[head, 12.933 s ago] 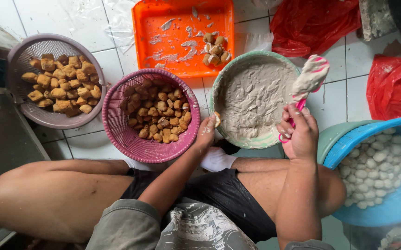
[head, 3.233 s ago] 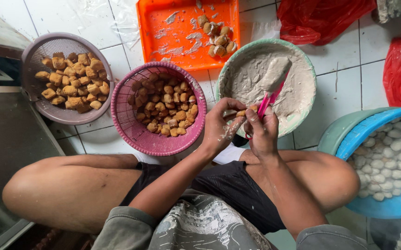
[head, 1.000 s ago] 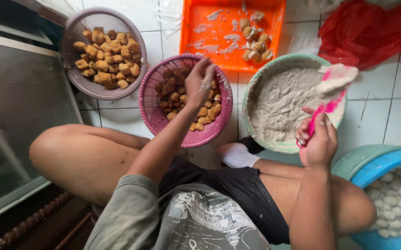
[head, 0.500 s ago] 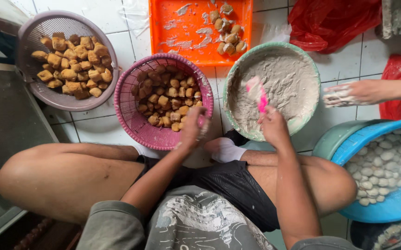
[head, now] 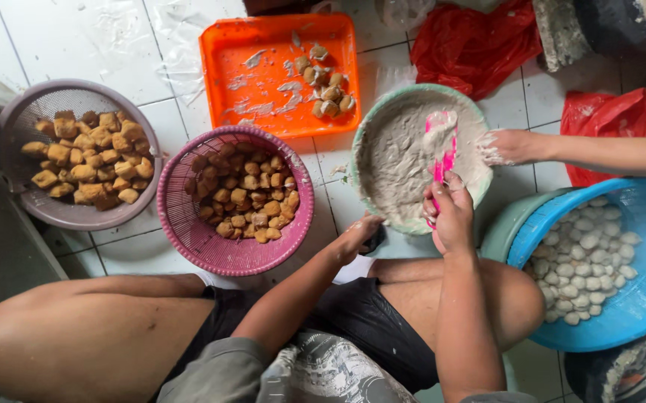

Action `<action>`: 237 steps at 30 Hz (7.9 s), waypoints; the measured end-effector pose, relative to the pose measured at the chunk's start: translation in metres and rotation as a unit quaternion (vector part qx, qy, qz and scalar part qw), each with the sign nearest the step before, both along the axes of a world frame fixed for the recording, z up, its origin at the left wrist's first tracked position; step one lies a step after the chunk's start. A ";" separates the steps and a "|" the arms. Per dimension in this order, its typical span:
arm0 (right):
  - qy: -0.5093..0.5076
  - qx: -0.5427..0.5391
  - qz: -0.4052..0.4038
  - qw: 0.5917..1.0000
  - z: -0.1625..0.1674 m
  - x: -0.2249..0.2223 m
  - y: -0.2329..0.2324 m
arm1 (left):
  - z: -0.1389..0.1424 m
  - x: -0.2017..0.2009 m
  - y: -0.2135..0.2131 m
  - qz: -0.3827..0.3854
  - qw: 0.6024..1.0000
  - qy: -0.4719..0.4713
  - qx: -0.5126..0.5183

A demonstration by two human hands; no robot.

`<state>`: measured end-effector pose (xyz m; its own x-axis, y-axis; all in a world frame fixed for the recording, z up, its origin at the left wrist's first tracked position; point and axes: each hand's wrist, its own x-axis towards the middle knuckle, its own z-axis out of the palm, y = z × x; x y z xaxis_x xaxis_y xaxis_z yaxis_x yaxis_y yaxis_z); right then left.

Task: The person sits on the floor coating fried tofu pieces with batter. They pick pieces one at a time from a pink basket, spread batter over each piece with a pink spatula, and place the coated pieces onto an orange tray.

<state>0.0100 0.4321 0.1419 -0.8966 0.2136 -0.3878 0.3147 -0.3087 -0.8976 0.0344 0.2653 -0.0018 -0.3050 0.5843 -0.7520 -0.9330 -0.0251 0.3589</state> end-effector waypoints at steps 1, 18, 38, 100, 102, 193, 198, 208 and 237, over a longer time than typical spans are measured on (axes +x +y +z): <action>0.004 -0.005 -0.003 1.000 0.002 0.000 -0.001 | 0.004 -0.005 0.009 -0.026 0.998 0.054 -0.011; -0.026 0.054 -0.075 0.995 0.016 -0.016 0.024 | -0.004 -0.022 -0.241 0.091 0.747 0.374 -0.542; -0.161 0.603 0.129 0.771 -0.107 -0.023 0.047 | -0.029 -0.008 -0.246 -0.075 0.726 0.289 -0.619; -0.134 -0.140 -0.193 0.962 -0.018 -0.016 -0.011 | -0.030 -0.005 -0.259 0.032 0.690 0.447 -0.569; -0.127 -0.144 -0.190 0.963 -0.027 -0.016 -0.009 | -0.032 -0.004 -0.258 0.023 0.695 0.439 -0.568; 0.056 -0.007 0.143 0.988 0.018 0.007 -0.090 | 0.141 -0.030 -0.102 0.129 0.917 0.376 -0.024; 0.070 0.059 0.160 0.983 0.014 0.012 -0.089 | 0.131 -0.046 -0.108 0.277 0.910 0.305 0.040; 0.054 0.206 0.213 0.954 0.015 0.017 -0.112 | 0.166 -0.060 -0.126 0.312 0.875 0.366 -0.062; 0.189 0.567 0.116 0.793 0.033 -0.013 -0.046 | 0.068 -0.070 -0.134 0.401 0.868 0.292 0.007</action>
<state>-0.0030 0.3861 0.1750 -0.9693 0.0460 0.2416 -0.1120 0.7920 -0.6001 -0.0356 0.1312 0.0661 -0.9449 0.0155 -0.3269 -0.2723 -0.5912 0.7591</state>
